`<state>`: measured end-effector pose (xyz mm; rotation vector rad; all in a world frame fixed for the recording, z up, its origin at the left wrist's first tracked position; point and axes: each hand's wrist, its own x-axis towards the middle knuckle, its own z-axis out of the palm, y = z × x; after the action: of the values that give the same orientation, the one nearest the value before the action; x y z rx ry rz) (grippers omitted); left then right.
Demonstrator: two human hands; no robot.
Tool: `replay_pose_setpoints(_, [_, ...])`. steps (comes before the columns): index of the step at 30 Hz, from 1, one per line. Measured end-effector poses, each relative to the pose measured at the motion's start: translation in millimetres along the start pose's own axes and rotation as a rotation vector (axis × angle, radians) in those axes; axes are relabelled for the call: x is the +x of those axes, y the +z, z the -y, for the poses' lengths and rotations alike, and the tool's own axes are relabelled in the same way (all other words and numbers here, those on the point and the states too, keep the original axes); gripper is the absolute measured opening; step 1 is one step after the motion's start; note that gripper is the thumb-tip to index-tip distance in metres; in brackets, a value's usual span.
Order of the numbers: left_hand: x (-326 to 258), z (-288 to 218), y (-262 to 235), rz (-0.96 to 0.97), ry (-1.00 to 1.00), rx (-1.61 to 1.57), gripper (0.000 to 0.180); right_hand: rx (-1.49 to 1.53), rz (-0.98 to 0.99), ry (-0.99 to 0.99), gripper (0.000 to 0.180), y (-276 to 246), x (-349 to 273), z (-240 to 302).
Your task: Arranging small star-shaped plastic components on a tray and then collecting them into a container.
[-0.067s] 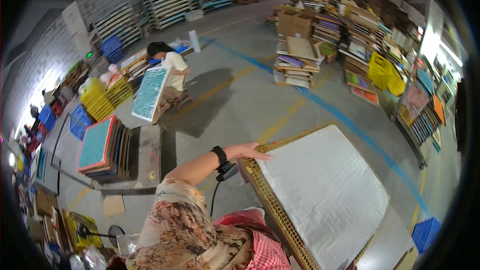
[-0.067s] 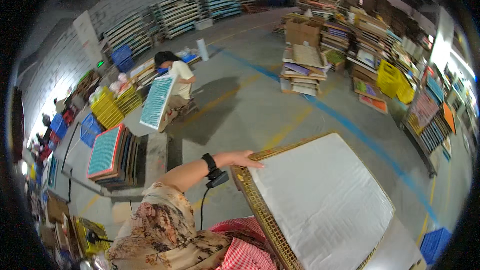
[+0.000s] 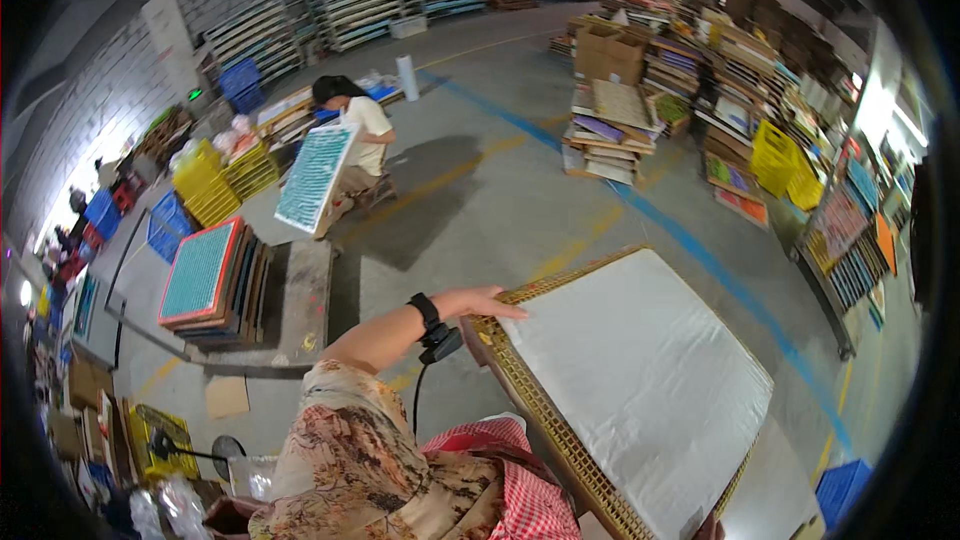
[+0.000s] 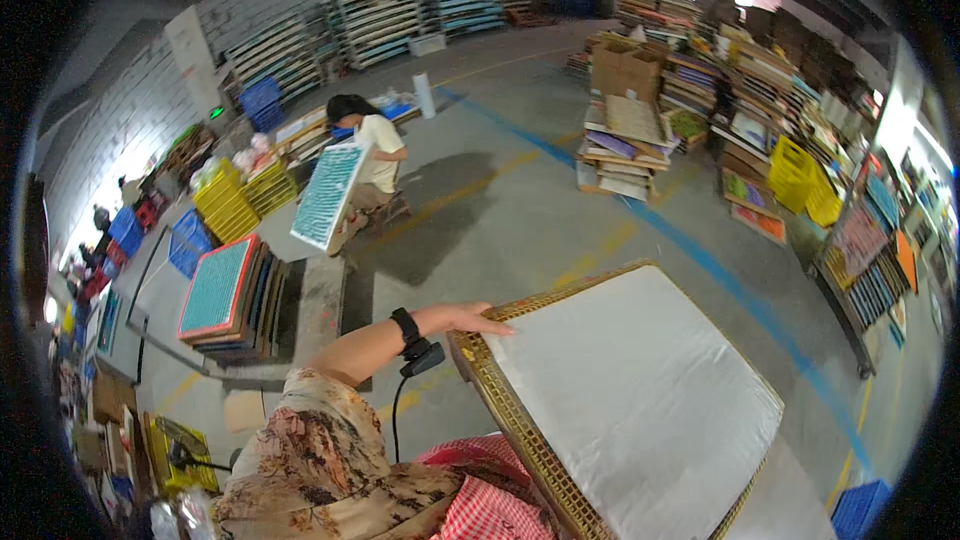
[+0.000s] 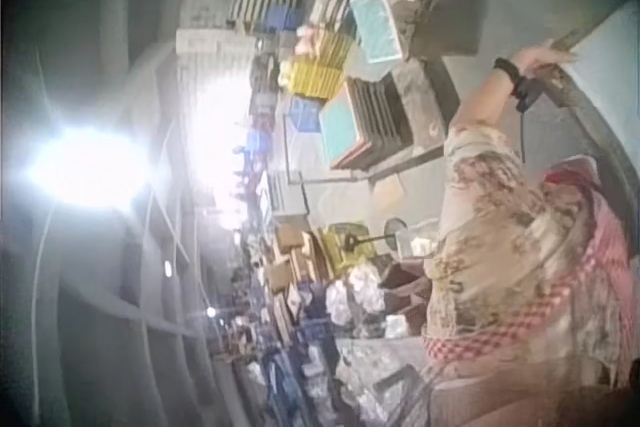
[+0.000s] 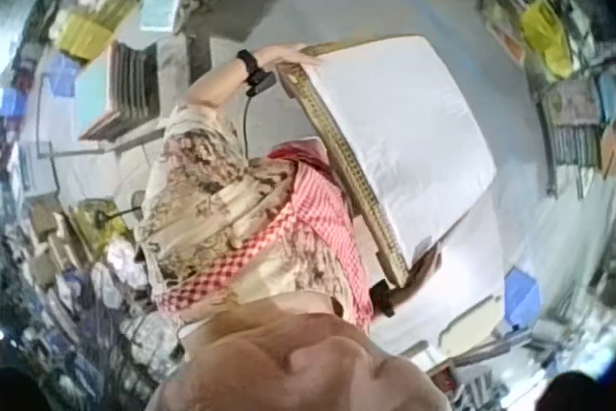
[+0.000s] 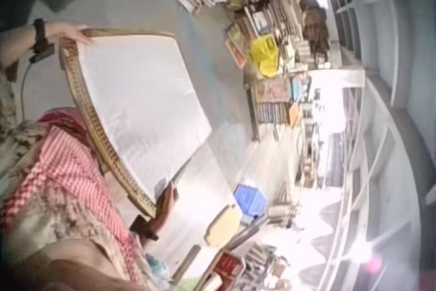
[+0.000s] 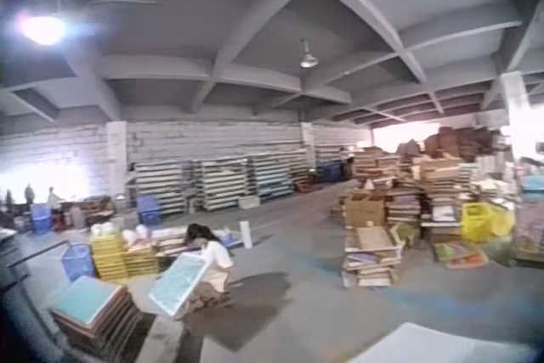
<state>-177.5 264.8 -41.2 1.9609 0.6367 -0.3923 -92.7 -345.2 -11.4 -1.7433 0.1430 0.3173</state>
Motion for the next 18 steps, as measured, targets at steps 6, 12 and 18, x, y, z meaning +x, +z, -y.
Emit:
replay_pose_setpoints(6, [-75,40,-57,0.015,-0.273,-0.144,0.110,-0.114,0.236,-0.113,0.045,48,62,40])
replay_pose_setpoints(12, [-104,72,-97,0.052,-0.482,-0.156,0.100,-0.211,0.501,-0.151,0.044,124,105,60])
replay_pose_setpoints(18, [-65,110,-126,-0.027,-0.646,0.163,0.103,-0.457,0.713,-0.467,0.044,166,128,50])
